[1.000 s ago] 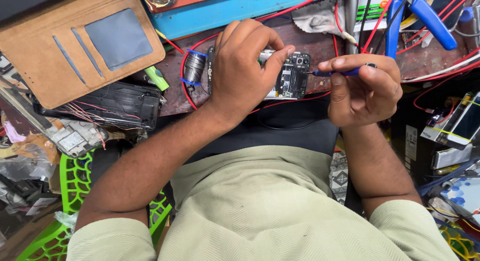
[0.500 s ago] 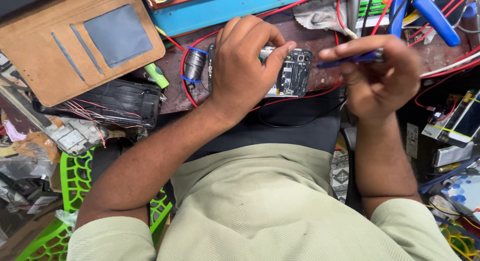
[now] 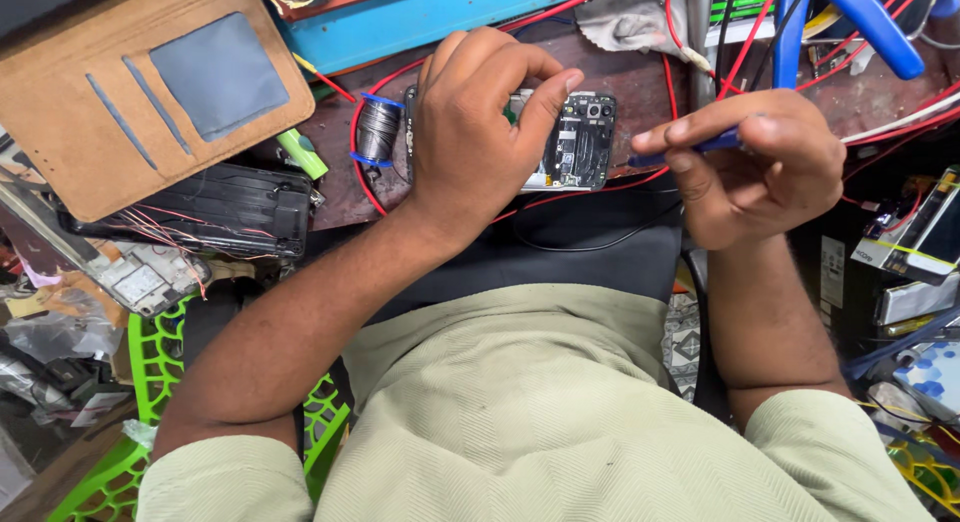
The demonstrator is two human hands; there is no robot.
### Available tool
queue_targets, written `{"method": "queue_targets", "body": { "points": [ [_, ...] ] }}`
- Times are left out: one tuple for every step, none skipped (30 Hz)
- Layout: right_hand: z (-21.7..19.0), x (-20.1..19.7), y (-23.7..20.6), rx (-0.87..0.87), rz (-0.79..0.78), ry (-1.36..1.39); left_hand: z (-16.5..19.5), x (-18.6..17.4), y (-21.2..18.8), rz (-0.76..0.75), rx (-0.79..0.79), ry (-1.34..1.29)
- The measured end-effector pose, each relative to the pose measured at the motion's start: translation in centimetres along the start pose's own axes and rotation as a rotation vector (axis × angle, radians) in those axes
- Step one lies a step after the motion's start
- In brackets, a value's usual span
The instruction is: The person removes the back cover of a smartphone, then uses a screwdriver and a metal probe to manipulate internal components on the motherboard. The phone remains open on the workbench as the person continues to adjust parts inside.
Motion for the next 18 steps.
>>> {"method": "queue_targets", "body": {
  "points": [
    [-0.1, 0.2, 0.3, 0.004, 0.008, 0.019, 0.0, 0.0, 0.0, -0.002, -0.002, 0.000],
    [-0.2, 0.4, 0.6, 0.007, 0.015, 0.038, 0.0, 0.0, 0.0, -0.001, 0.000, 0.000],
    [-0.3, 0.6, 0.8, 0.011, 0.023, 0.056, 0.0, 0.0, 0.1, -0.001, 0.001, -0.001],
    [-0.5, 0.9, 1.1, 0.001, 0.003, 0.035, 0.1, 0.0, 0.1, -0.002, 0.003, -0.001],
    [-0.6, 1.0, 1.4, -0.010, -0.018, 0.014, 0.1, 0.0, 0.1, -0.002, 0.002, -0.002],
    [-0.8, 1.2, 1.7, -0.021, -0.038, -0.007, 0.1, 0.0, 0.1, -0.001, 0.002, -0.002],
    [-1.1, 1.3, 2.0, -0.037, -0.055, -0.032, 0.1, 0.0, 0.1, 0.001, 0.001, -0.002],
    [-1.3, 1.3, 2.3, -0.053, -0.071, -0.057, 0.1, 0.0, 0.1, 0.001, 0.003, -0.002],
    [-1.5, 1.4, 2.5, -0.069, -0.088, -0.082, 0.1, 0.0, 0.0, 0.001, 0.004, -0.002],
    [-1.7, 1.3, 2.8, -0.096, -0.100, -0.104, 0.1, 0.0, 0.0, 0.002, 0.006, -0.002],
    [-1.8, 1.3, 3.0, -0.123, -0.112, -0.126, 0.1, 0.0, 0.0, 0.005, 0.008, -0.001],
    [-2.0, 1.3, 3.3, -0.150, -0.123, -0.148, 0.1, 0.0, 0.0, 0.007, 0.010, 0.001],
    [-2.0, 1.3, 3.5, -0.166, -0.139, -0.147, 0.1, 0.0, 0.0, 0.010, 0.013, 0.002],
    [-2.1, 1.2, 3.8, -0.183, -0.154, -0.147, 0.1, 0.0, 0.0, 0.009, 0.015, 0.002],
    [-2.1, 1.1, 4.0, -0.199, -0.169, -0.147, 0.1, 0.0, 0.0, 0.009, 0.017, 0.001],
    [-2.3, 1.1, 4.2, -0.221, -0.178, -0.148, 0.1, 0.0, -0.1, 0.010, 0.018, 0.000],
    [-2.4, 1.0, 4.4, -0.243, -0.186, -0.148, 0.0, 0.0, -0.1, 0.010, 0.018, -0.001],
    [-2.6, 0.9, 4.6, -0.265, -0.194, -0.148, 0.0, 0.1, -0.1, 0.010, 0.017, -0.001]
  ]
}}
Point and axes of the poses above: each hand's wrist, its own y-axis towards the middle knuckle, its own x-axis out of the palm, z = x × y, the point moved 5 cm from there along y, towards the middle knuckle, and after that the axes turned 1 degree about -z, right-handed, at the moved point
